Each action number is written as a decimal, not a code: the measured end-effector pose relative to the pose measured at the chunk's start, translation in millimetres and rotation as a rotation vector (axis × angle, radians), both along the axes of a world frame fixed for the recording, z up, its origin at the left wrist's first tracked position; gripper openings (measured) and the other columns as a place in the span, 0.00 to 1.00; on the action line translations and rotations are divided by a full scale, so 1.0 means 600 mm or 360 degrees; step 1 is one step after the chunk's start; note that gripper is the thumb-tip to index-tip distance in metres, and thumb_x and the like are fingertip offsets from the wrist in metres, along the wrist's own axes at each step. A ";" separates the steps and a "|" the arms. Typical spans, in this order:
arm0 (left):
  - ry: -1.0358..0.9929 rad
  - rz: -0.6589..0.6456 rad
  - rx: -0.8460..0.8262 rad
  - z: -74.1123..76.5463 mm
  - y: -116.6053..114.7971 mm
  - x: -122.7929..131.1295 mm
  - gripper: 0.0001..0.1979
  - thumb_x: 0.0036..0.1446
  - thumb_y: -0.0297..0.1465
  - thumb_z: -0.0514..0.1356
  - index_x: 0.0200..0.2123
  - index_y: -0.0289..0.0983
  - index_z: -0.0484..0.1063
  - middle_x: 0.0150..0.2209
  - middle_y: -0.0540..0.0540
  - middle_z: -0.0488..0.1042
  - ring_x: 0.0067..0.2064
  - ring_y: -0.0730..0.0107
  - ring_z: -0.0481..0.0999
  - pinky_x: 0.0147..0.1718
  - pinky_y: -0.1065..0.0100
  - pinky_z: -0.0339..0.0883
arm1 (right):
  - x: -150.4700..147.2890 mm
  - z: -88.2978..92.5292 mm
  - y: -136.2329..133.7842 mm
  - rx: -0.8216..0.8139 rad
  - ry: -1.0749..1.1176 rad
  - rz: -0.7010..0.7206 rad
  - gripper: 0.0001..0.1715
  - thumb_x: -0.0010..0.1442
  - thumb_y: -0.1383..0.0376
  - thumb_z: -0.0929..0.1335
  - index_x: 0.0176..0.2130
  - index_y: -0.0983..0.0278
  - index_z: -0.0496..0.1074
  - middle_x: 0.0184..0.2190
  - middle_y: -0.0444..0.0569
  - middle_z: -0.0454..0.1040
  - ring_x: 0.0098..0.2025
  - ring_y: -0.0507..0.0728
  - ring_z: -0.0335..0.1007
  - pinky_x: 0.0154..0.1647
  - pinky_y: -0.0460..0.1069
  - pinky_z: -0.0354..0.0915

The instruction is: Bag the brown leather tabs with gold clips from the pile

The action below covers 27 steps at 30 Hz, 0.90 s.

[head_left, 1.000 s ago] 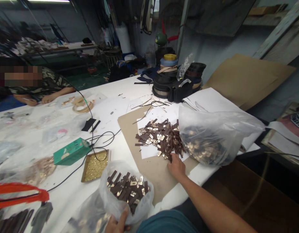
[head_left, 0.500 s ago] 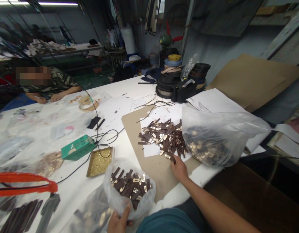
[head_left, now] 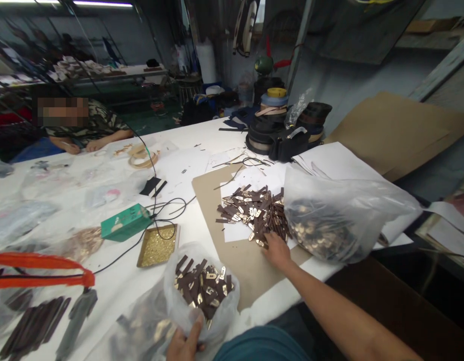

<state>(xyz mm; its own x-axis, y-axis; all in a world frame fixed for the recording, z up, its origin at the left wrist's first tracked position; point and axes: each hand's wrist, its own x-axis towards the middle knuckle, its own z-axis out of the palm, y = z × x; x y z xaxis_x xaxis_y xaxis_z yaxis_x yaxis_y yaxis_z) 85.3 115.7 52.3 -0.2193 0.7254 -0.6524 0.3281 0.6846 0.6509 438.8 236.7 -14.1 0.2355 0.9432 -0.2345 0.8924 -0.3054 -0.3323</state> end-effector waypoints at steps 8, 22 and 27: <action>-0.0072 0.0239 0.0112 0.012 -0.020 0.043 0.40 0.51 0.60 0.60 0.51 0.29 0.73 0.50 0.34 0.78 0.46 0.52 0.79 0.43 0.59 0.73 | 0.026 -0.016 -0.036 -0.0140 -0.0124 0.0242 0.10 0.67 0.64 0.66 0.43 0.65 0.76 0.47 0.55 0.75 0.51 0.60 0.69 0.51 0.50 0.63; 0.0121 0.0398 0.0268 0.049 -0.020 0.104 0.42 0.49 0.61 0.60 0.50 0.29 0.75 0.50 0.32 0.79 0.48 0.48 0.80 0.40 0.57 0.76 | -0.085 0.039 -0.043 -0.0239 0.0604 0.0457 0.13 0.62 0.63 0.68 0.41 0.60 0.83 0.38 0.47 0.79 0.40 0.54 0.74 0.36 0.44 0.58; 0.0206 0.0423 0.0243 0.034 -0.024 0.104 0.42 0.48 0.62 0.58 0.50 0.30 0.76 0.49 0.33 0.80 0.48 0.47 0.80 0.39 0.58 0.78 | -0.159 0.090 -0.017 -0.0064 0.0919 0.0965 0.21 0.60 0.54 0.73 0.52 0.57 0.80 0.47 0.46 0.78 0.46 0.55 0.73 0.47 0.45 0.66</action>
